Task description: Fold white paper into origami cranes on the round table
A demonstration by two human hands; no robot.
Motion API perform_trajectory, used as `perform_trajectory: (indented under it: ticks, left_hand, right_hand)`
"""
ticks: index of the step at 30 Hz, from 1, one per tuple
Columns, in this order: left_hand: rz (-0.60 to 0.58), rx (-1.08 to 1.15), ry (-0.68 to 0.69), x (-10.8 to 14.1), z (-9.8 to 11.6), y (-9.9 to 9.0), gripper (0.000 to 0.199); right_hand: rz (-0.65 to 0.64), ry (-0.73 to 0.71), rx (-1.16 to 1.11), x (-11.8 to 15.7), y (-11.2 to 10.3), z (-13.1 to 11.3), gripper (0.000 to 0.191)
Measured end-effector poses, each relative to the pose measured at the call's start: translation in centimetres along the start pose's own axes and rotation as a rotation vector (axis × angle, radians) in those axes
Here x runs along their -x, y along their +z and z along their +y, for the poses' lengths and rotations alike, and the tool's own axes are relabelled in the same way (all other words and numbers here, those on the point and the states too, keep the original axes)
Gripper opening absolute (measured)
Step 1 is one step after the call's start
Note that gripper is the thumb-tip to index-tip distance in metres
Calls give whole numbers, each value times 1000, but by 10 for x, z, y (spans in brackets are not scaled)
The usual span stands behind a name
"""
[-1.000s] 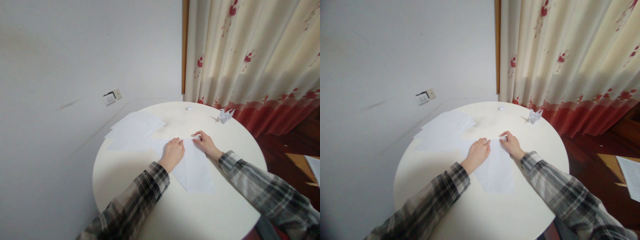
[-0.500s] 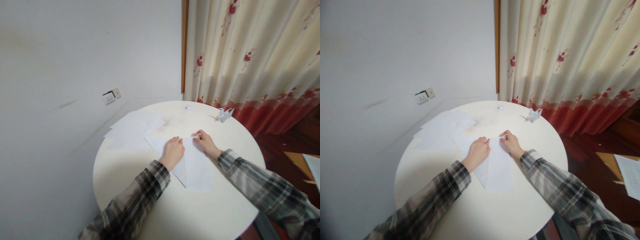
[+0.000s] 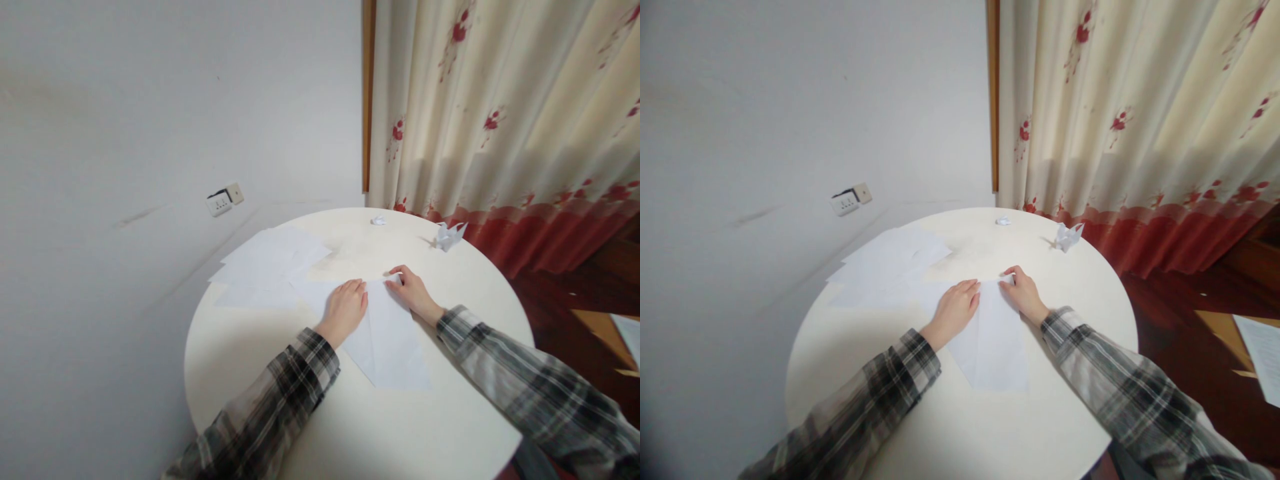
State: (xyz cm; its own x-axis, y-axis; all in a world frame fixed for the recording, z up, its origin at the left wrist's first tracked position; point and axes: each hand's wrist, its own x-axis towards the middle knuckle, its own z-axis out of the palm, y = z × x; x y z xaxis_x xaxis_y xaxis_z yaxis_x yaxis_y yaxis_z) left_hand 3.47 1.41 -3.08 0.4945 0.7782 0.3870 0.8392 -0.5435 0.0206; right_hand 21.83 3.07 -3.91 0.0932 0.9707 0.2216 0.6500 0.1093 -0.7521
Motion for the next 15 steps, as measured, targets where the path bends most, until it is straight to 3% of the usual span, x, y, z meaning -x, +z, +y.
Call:
perform_trajectory:
  ticks: [7,15]
  left_hand:
    - [-28,-9,-4,2,-2,4,33]
    - [-14,-64,40,4,2,0,34]
  right_hand:
    - [37,-7,41,-2,2,2,23]
    - [34,-47,246,-7,1,1,18]
